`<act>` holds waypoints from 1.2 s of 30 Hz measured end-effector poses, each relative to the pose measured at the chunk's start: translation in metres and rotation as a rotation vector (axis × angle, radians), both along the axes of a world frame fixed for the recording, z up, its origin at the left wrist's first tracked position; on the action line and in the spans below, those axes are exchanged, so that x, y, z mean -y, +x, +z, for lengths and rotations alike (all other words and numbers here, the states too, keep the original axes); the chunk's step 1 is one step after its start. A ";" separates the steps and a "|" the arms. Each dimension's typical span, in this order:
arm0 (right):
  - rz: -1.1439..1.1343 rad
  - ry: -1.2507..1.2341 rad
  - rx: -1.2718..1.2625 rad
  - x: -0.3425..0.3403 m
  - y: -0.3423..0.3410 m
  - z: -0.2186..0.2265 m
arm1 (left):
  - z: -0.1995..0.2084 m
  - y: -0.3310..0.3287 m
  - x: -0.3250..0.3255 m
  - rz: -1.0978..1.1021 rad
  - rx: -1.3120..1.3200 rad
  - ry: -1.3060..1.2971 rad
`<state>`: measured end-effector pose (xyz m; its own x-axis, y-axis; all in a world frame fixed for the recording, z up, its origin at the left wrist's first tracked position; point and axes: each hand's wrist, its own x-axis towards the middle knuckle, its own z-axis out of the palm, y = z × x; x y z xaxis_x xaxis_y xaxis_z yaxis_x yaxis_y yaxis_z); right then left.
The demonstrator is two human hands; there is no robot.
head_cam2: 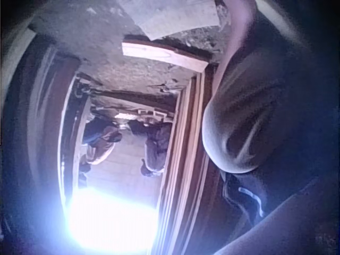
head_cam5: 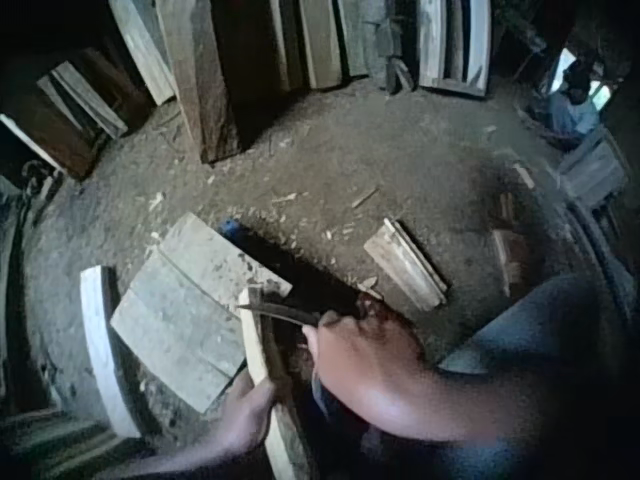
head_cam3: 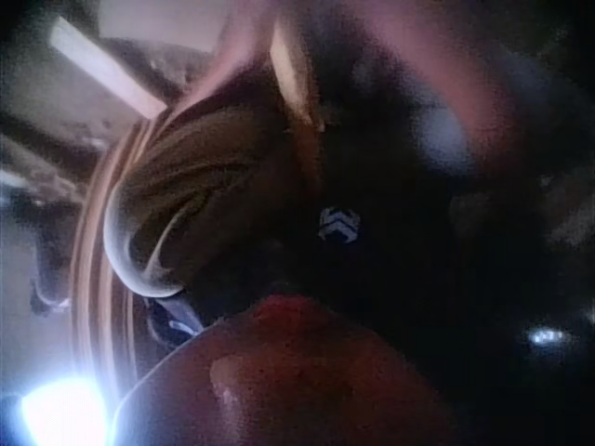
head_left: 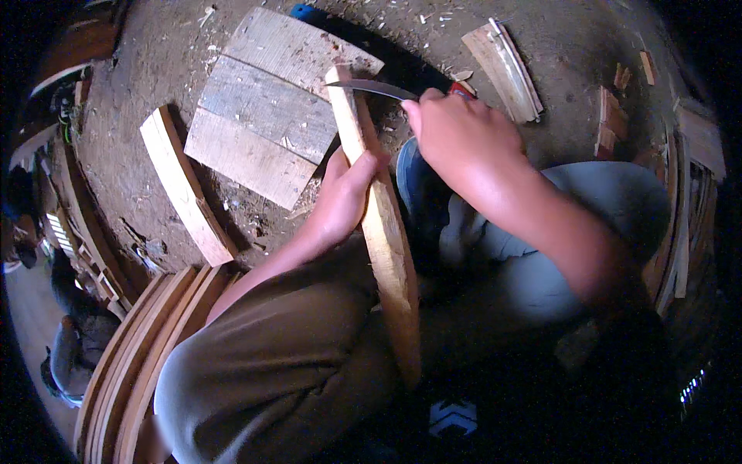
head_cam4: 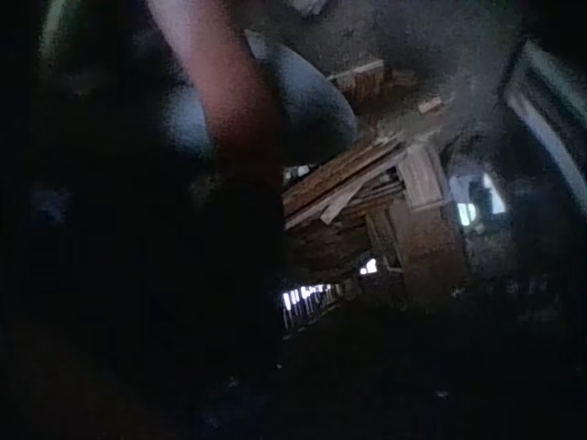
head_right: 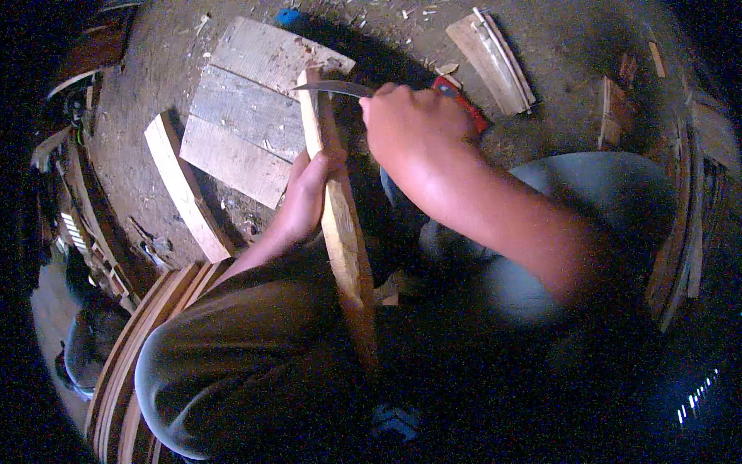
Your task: The person sits on the floor and uses a curved knife to shave and shape a small piece of wood. They hold the wood in one hand and carefully remove thin shavings with the other, occasionally pausing to inspect the surface.
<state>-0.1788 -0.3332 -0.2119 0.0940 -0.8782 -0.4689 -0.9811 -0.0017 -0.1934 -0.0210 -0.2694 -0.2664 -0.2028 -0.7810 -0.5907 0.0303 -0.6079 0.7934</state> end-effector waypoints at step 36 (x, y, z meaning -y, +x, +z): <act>0.003 0.059 -0.034 0.001 0.003 0.007 | 0.007 0.001 -0.002 0.031 0.011 -0.005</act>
<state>-0.1756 -0.3344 -0.2044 0.0794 -0.8489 -0.5225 -0.9872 0.0060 -0.1597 -0.0197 -0.2677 -0.2591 -0.1716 -0.7898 -0.5889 0.0406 -0.6029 0.7968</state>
